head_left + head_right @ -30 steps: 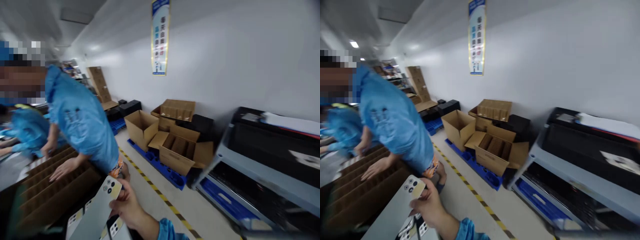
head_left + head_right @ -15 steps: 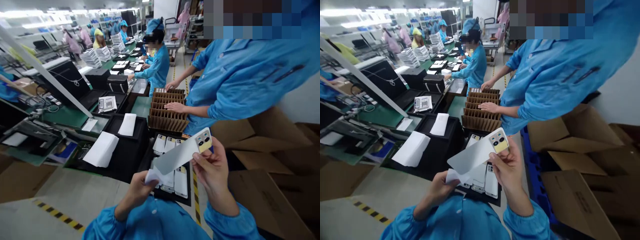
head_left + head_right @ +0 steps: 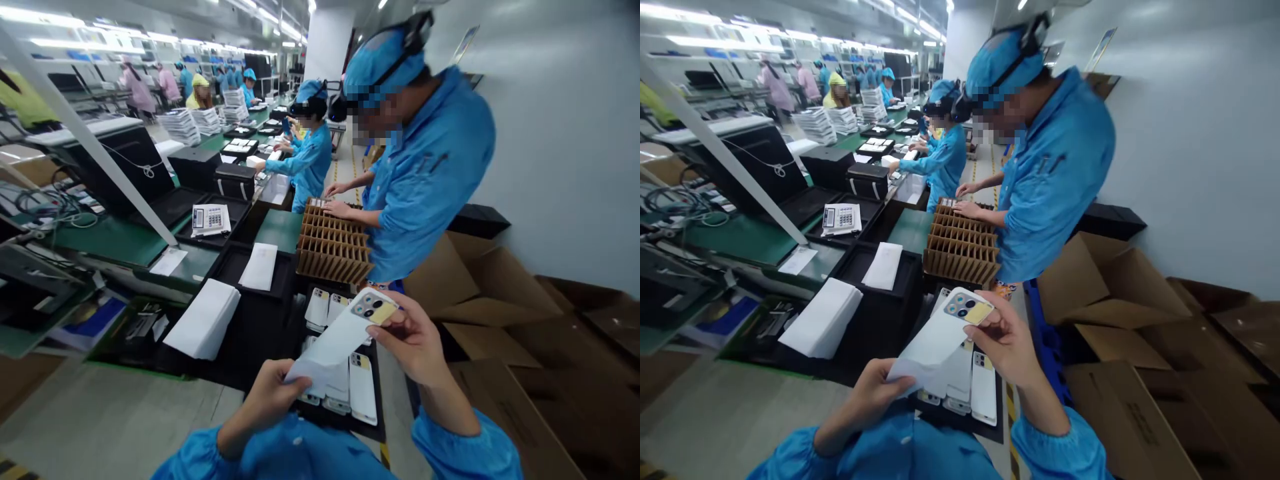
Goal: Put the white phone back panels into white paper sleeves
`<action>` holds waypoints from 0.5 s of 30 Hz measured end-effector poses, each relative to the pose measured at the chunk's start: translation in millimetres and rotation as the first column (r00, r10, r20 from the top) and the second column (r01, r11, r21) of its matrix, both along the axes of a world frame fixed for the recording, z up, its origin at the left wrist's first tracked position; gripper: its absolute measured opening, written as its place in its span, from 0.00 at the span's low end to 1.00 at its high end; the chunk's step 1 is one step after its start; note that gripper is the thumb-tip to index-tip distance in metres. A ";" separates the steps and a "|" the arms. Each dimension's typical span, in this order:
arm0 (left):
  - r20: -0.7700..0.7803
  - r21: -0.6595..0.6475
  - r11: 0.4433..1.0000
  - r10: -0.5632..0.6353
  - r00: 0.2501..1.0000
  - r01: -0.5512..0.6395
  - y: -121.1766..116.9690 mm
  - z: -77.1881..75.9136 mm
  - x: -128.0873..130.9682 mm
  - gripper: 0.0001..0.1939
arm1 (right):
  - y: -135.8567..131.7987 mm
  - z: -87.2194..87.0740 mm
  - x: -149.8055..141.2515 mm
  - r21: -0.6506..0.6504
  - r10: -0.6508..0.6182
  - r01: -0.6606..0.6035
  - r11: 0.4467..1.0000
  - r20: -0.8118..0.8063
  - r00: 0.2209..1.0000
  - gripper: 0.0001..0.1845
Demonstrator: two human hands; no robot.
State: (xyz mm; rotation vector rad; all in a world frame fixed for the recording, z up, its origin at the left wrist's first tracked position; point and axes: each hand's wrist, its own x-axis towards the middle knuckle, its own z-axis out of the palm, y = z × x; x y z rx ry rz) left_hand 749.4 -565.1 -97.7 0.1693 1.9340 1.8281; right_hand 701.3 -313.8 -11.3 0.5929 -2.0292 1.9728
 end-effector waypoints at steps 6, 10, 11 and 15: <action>0.058 0.009 1.000 0.023 0.998 -0.024 5.9 -1.8 -4.6 0.24 | 3.7 0.7 -11.5 0.127 0.097 -0.105 0.986 0.072 0.993 0.26; 0.038 0.040 0.999 0.010 0.999 -0.011 15.0 -16.1 -7.1 0.33 | -2.6 -12.3 -15.0 0.159 0.137 -0.166 0.973 0.177 0.975 0.26; 0.032 0.039 0.999 0.016 0.999 -0.017 16.5 -24.3 -9.1 0.35 | -4.4 -15.9 -16.1 0.180 0.125 -0.161 0.970 0.197 0.972 0.26; -0.068 -0.035 0.998 0.040 0.997 -0.043 13.9 -61.2 -22.2 0.39 | -4.7 -19.6 -25.1 0.265 0.083 -0.138 0.954 0.210 0.974 0.29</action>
